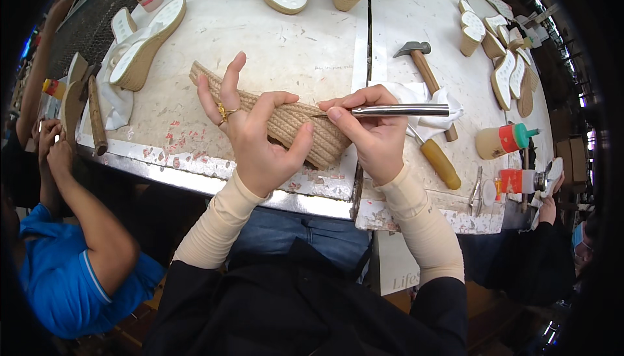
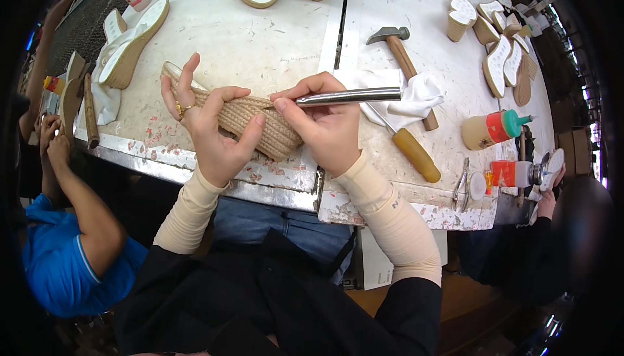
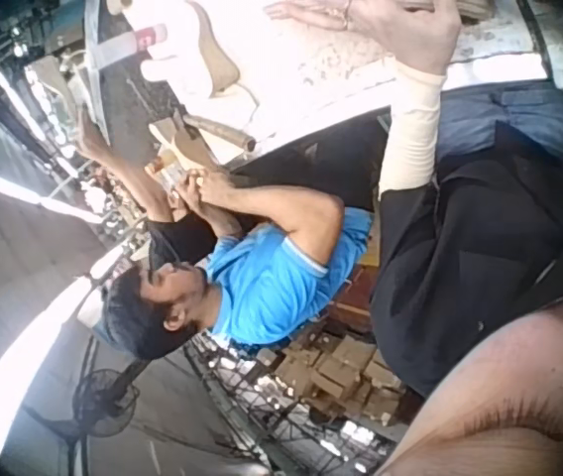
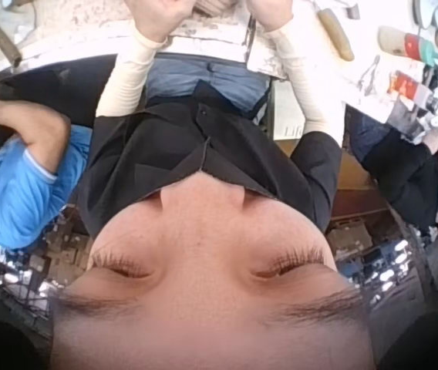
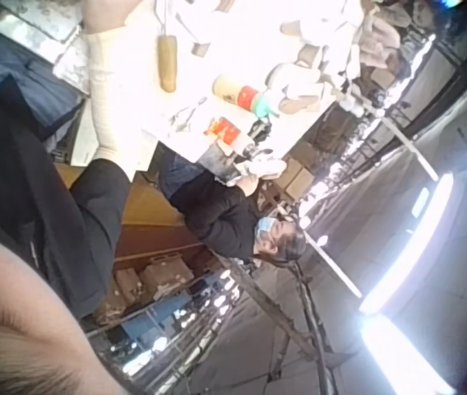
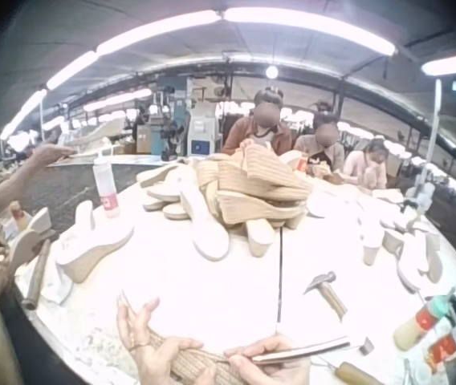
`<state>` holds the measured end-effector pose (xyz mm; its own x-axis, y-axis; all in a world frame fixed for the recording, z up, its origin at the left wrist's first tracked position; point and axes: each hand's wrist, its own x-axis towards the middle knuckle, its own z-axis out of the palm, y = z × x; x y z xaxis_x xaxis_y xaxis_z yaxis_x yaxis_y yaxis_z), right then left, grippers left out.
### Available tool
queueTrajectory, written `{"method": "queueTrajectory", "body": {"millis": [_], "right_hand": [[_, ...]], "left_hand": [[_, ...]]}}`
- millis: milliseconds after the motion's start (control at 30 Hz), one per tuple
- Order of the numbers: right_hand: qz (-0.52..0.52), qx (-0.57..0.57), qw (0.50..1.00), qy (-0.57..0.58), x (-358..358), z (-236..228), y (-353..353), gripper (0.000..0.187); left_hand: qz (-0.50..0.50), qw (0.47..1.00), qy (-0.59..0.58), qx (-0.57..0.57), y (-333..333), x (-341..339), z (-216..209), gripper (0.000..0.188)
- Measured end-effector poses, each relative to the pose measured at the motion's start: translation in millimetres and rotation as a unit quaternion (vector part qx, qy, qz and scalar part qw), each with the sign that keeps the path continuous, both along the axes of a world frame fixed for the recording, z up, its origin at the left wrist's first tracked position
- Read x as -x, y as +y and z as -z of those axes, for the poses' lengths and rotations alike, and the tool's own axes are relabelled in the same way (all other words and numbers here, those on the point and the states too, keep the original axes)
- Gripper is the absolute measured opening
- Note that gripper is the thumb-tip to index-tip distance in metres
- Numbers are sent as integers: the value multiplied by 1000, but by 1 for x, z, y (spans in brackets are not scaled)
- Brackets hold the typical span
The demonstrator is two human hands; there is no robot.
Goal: The person uses a metal awl to stitch a woven fabric upper onto a wooden shoe sole. They repeatedly pierce the material and pull thread through to secure the upper to the sole, working methodically along the edge.
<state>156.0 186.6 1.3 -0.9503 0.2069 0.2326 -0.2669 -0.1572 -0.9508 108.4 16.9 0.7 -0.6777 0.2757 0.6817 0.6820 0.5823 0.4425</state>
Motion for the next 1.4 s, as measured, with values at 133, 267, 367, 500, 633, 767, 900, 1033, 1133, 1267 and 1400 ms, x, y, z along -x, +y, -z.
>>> {"method": "queueTrajectory", "body": {"millis": [133, 267, 367, 500, 633, 767, 900, 1033, 1133, 1267, 1400], "right_hand": [[19, 6, 1000, 7, 4, 1, -1, 18], [28, -5, 1000, -8, 5, 1, -1, 19], [18, 37, 999, -14, 7, 1, 1, 20], [-2, 71, 997, 7, 9, 3, 3, 20], [-2, 50, 999, 4, 7, 4, 2, 20], [14, 38, 999, 2, 5, 3, -2, 20], [35, 28, 999, -1, 5, 3, -6, 19], [54, 43, 998, -3, 7, 4, -8, 21], [49, 74, 996, -13, 8, 3, -6, 22], [25, 96, 995, -16, 8, 1, -4, 23], [32, 67, 997, -10, 8, 3, -4, 23]], "left_hand": [[1, 1000, -4, 8, 1, 4, -1, 26], [4, 1000, -10, 7, 1, 4, -2, 26], [6, 1000, -1, 5, 1, 4, -2, 26], [7, 1000, 12, 2, 2, 4, -3, 28], [5, 1000, 9, 0, 2, 4, -3, 29], [2, 1000, 5, 2, 2, 4, -3, 28], [4, 1000, -11, 11, 1, 3, -4, 27], [5, 1000, -18, 19, 1, 4, -4, 26], [5, 1000, -11, 14, 1, 4, -5, 27], [6, 1000, -3, 10, 2, 4, -4, 27], [8, 1000, 4, 11, 2, 5, -4, 27]]}}
